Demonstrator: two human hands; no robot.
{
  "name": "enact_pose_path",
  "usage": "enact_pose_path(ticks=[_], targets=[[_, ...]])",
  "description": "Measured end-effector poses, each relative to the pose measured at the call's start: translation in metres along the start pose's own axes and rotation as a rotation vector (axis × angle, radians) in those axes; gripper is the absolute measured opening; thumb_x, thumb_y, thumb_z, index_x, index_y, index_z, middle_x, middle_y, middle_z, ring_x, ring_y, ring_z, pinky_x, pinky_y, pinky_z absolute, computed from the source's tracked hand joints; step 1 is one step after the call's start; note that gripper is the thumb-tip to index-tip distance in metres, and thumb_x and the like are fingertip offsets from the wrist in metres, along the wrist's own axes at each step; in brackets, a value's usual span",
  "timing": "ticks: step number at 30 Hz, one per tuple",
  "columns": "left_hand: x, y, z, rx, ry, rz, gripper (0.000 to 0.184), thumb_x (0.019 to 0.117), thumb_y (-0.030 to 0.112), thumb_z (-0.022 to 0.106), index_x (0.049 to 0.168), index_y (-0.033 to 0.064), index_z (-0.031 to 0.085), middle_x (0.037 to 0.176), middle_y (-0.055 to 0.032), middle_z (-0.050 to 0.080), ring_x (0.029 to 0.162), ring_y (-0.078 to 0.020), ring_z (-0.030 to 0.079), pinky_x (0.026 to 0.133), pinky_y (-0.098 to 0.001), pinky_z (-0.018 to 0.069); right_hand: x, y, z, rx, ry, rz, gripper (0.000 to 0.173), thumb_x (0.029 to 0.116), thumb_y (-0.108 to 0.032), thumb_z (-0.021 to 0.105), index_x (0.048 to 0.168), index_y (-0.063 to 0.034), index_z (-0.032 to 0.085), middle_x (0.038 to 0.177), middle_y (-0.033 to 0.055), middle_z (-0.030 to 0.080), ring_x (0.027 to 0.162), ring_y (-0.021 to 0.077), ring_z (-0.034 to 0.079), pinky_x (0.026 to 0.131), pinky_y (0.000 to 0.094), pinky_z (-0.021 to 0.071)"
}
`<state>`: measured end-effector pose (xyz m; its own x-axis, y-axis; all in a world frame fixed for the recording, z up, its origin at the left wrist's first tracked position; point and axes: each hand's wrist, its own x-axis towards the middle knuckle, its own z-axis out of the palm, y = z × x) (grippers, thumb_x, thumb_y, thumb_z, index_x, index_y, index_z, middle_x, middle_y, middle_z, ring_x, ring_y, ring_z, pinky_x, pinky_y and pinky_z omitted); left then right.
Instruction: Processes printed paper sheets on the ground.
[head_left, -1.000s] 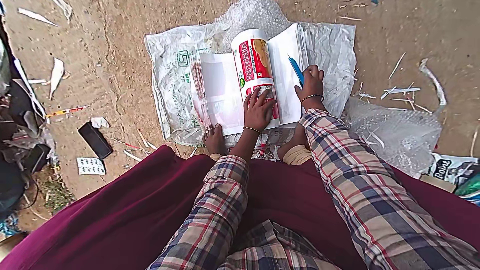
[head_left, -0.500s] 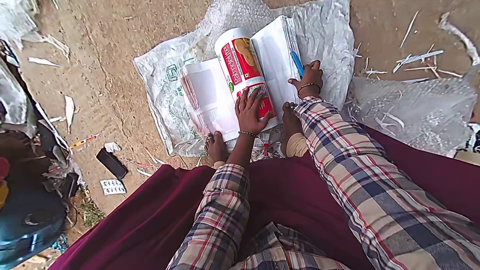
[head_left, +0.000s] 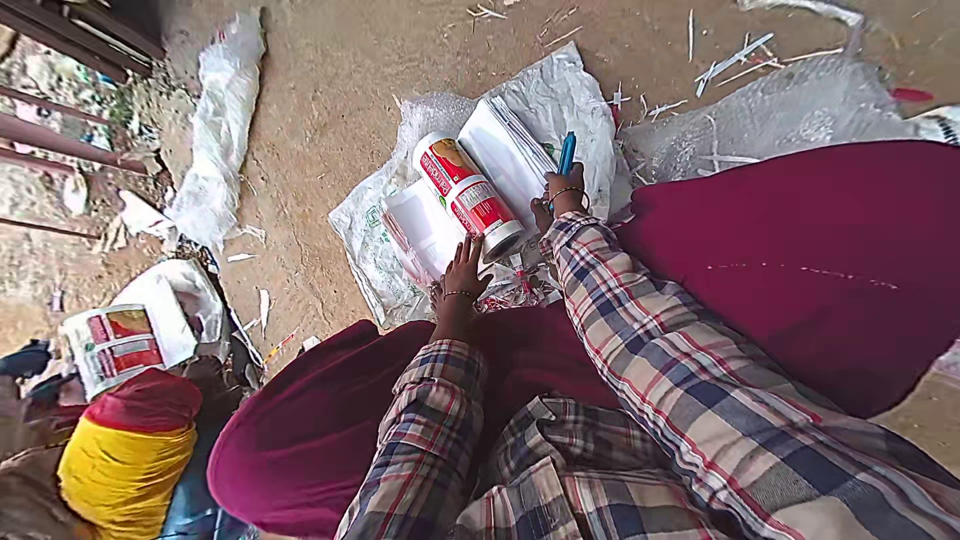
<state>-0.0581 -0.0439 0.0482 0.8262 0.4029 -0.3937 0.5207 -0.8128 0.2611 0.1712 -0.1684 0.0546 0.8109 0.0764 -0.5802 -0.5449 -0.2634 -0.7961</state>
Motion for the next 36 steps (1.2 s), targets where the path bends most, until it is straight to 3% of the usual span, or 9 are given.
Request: enact_pose_path(ticks=[4, 10, 14, 17, 19, 20, 24, 30, 36], targets=[[-0.023, 0.012, 0.000, -0.015, -0.038, -0.187, 0.086, 0.0923, 0.031, 0.076, 0.164, 0.0281, 0.028, 0.174, -0.0054, 0.017, 0.154, -0.0387, 0.031, 0.113, -0.0691, 0.0331, -0.023, -0.024, 0.002, -0.050, -0.035, -0.069, 0.061, 0.0986, -0.016, 0.066, 0.152, -0.0068, 0.036, 0.116, 0.0220, 0.067, 0.093, 0.0317, 0.070, 0.080, 0.0480, 0.0569], [-0.011, 0.038, -0.024, -0.329, 0.027, -0.219, 0.066, 0.1009, 0.034, 0.066, 0.158, 0.0128, 0.041, 0.169, -0.0129, 0.029, 0.149, -0.0379, 0.039, 0.114, -0.0617, 0.0380, -0.036, -0.025, 0.017, -0.233, -0.191, -0.191, 0.056, 0.1099, -0.031, 0.050, 0.158, -0.0105, 0.028, 0.106, 0.0232, 0.066, 0.079, 0.0305, 0.067, 0.075, 0.0477, 0.0554], [0.015, 0.033, -0.013, -0.675, 0.150, -0.304, 0.063, 0.1074, 0.037, 0.053, 0.159, 0.0061, 0.035, 0.166, -0.0211, 0.030, 0.147, -0.0380, 0.042, 0.119, -0.0525, 0.0377, -0.042, -0.022, 0.043, -0.520, -0.375, -0.312, 0.062, 0.1096, -0.027, 0.050, 0.165, -0.0157, 0.024, 0.118, 0.0288, 0.066, 0.093, 0.0413, 0.068, 0.082, 0.0578, 0.0540], [0.034, 0.029, 0.000, -0.909, 0.264, -0.363, 0.072, 0.1012, 0.030, 0.065, 0.159, 0.0040, 0.033, 0.163, -0.0281, 0.029, 0.141, -0.0412, 0.048, 0.114, -0.0497, 0.0440, -0.037, -0.032, 0.076, -0.707, -0.420, -0.412, 0.066, 0.1078, -0.026, 0.055, 0.166, -0.0205, 0.024, 0.125, 0.0333, 0.064, 0.100, 0.0505, 0.067, 0.083, 0.0671, 0.0520], [0.044, 0.020, 0.016, -1.073, 0.355, -0.342, 0.080, 0.0934, 0.023, 0.075, 0.159, 0.0037, 0.033, 0.161, -0.0321, 0.029, 0.141, -0.0448, 0.044, 0.113, -0.0519, 0.0431, -0.022, -0.044, 0.112, -0.777, -0.438, -0.468, 0.069, 0.1069, -0.022, 0.056, 0.167, -0.0244, 0.022, 0.124, 0.0323, 0.065, 0.102, 0.0500, 0.066, 0.085, 0.0663, 0.0513], [0.046, 0.015, 0.024, -1.148, 0.387, -0.312, 0.083, 0.0904, 0.019, 0.077, 0.159, 0.0030, 0.033, 0.161, -0.0336, 0.027, 0.143, -0.0457, 0.040, 0.113, -0.0527, 0.0415, -0.012, -0.054, 0.132, -0.815, -0.455, -0.490, 0.069, 0.1070, -0.021, 0.056, 0.167, -0.0243, 0.021, 0.129, 0.0307, 0.064, 0.111, 0.0489, 0.066, 0.094, 0.0654, 0.0501], [0.050, 0.006, 0.032, -1.301, 0.387, -0.220, 0.089, 0.0886, 0.016, 0.076, 0.161, 0.0017, 0.027, 0.165, -0.0337, 0.016, 0.149, -0.0451, 0.029, 0.118, -0.0525, 0.0364, 0.019, -0.085, 0.191, -0.889, -0.494, -0.551, 0.067, 0.1074, -0.016, 0.052, 0.167, -0.0202, 0.021, 0.135, 0.0298, 0.062, 0.124, 0.0477, 0.061, 0.105, 0.0644, 0.0451], [0.050, 0.008, 0.038, -1.384, 0.347, -0.228, 0.088, 0.0911, 0.017, 0.072, 0.163, 0.0022, 0.024, 0.168, -0.0307, 0.005, 0.153, -0.0457, 0.021, 0.120, -0.0540, 0.0315, 0.028, -0.090, 0.209, -0.946, -0.504, -0.463, 0.065, 0.1074, -0.012, 0.048, 0.167, -0.0242, 0.023, 0.135, 0.0306, 0.061, 0.112, 0.0474, 0.066, 0.093, 0.0626, 0.0504], [0.051, 0.006, 0.045, -1.397, 0.335, -0.232, 0.087, 0.0927, 0.019, 0.071, 0.163, 0.0039, 0.023, 0.169, -0.0298, 0.001, 0.153, -0.0463, 0.020, 0.121, -0.0539, 0.0299, 0.026, -0.115, 0.215, -1.111, -0.570, -0.389, 0.056, 0.1136, -0.026, 0.035, 0.167, -0.0245, 0.017, 0.133, 0.0324, 0.060, 0.105, 0.0438, 0.066, 0.090, 0.0590, 0.0508]])
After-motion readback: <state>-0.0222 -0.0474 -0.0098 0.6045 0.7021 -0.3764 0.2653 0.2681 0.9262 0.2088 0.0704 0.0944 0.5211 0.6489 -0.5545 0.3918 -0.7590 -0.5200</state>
